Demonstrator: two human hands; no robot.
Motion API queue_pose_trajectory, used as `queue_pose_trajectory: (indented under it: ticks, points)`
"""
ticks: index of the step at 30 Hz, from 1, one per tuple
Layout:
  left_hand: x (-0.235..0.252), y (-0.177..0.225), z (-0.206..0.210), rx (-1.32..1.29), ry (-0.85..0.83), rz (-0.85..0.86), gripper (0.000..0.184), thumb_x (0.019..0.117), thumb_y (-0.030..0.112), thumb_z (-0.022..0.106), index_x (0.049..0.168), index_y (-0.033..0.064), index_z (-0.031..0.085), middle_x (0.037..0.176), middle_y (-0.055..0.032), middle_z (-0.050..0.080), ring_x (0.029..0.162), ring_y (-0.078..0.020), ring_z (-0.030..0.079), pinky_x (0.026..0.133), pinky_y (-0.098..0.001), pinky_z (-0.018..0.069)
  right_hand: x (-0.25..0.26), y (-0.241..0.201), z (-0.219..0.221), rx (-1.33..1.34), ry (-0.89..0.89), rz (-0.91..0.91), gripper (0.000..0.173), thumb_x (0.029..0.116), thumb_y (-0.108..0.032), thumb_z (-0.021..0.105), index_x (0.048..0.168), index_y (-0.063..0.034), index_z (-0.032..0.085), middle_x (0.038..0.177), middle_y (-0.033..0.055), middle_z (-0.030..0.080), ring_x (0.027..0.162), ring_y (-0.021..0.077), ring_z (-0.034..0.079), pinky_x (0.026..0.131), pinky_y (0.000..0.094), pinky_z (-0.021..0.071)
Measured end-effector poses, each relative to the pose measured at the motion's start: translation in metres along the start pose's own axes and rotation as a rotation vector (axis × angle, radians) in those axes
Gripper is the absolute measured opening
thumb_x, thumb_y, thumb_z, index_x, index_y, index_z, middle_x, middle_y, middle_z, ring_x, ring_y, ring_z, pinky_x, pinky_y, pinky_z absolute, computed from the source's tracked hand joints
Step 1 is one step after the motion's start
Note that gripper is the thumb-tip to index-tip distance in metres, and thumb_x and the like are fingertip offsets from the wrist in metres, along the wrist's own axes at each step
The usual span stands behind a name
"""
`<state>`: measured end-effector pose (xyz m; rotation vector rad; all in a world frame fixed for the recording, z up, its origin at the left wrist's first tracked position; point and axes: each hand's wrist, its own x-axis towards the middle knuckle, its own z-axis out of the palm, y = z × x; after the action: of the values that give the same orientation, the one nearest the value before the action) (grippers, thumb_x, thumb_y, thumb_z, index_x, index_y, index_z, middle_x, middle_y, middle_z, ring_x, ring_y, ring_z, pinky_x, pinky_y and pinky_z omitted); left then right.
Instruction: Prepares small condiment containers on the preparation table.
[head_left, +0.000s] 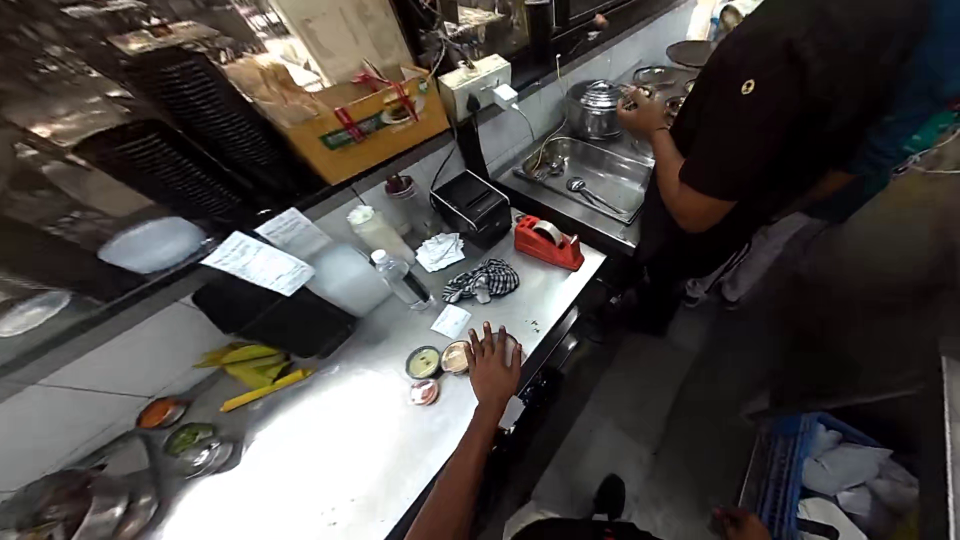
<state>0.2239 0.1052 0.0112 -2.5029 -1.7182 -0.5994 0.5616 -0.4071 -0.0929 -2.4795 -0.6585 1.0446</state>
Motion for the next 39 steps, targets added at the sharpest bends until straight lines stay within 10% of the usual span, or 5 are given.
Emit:
queue_pose_trajectory:
  ticks: [12,22,29,35,39]
  points:
    - [0.144,0.017,0.056,-0.039,0.009,-0.021,0.067,0.1042,0.061,0.027,0.155,0.0208,0.044,0.167,-0.0101,0.030,0.156,-0.0382,0.016,0.125,-0.0616,0.0090,0.129,-0.315,0.011,-0.121,-0.091,-0.360,0.042,0.0941,-0.052,0.067,0.095,-0.0105,0.074,0.086,0.0078,0.072,0.082,0.0248,0.071,0.078,0.0520,0.0581]
    - [0.187,0.034,0.072,-0.093,-0.036,-0.083,0.068,0.1027,0.063,0.028,0.158,0.0250,0.040,0.169,-0.0035,0.026,0.157,-0.0329,0.017,0.124,-0.0607,0.0128,0.199,-0.519,0.040,-0.261,0.022,-1.414,0.027,0.1039,-0.039,0.057,0.110,-0.0218,0.076,0.107,-0.0033,0.073,0.104,0.0135,0.067,0.091,0.0359,0.0558]
    - [0.157,0.021,0.023,-0.356,0.172,-0.192,0.057,0.1076,0.040,0.035,0.156,0.0118,0.043,0.165,-0.0088,0.034,0.156,-0.0289,0.024,0.127,-0.0594,0.0136,0.222,-0.544,0.069,-0.651,-0.317,-1.643,0.097,0.0932,-0.078,0.044,0.163,-0.0114,0.029,0.170,0.0027,0.028,0.159,0.0153,0.018,0.131,0.0516,0.0110]
    - [0.051,0.033,-0.044,-0.253,0.331,-0.543,0.053,0.1096,0.032,0.034,0.156,0.0081,0.039,0.164,-0.0078,0.036,0.155,-0.0259,0.025,0.128,-0.0524,0.0197,0.227,-0.536,0.086,-0.717,-0.204,-1.888,0.083,0.1015,-0.062,0.046,0.161,-0.0064,0.032,0.170,0.0058,0.029,0.159,0.0174,0.019,0.130,0.0495,0.0164]
    - [-0.010,0.092,-0.078,-0.189,0.543,-0.793,0.056,0.1083,0.032,0.035,0.155,0.0007,0.038,0.162,-0.0168,0.037,0.152,-0.0290,0.031,0.126,-0.0492,0.0274,0.151,-0.489,0.081,-0.665,-1.138,-1.991,0.080,0.0955,-0.057,0.064,0.158,-0.0137,0.040,0.162,0.0009,0.043,0.151,0.0165,0.037,0.126,0.0405,0.0290]
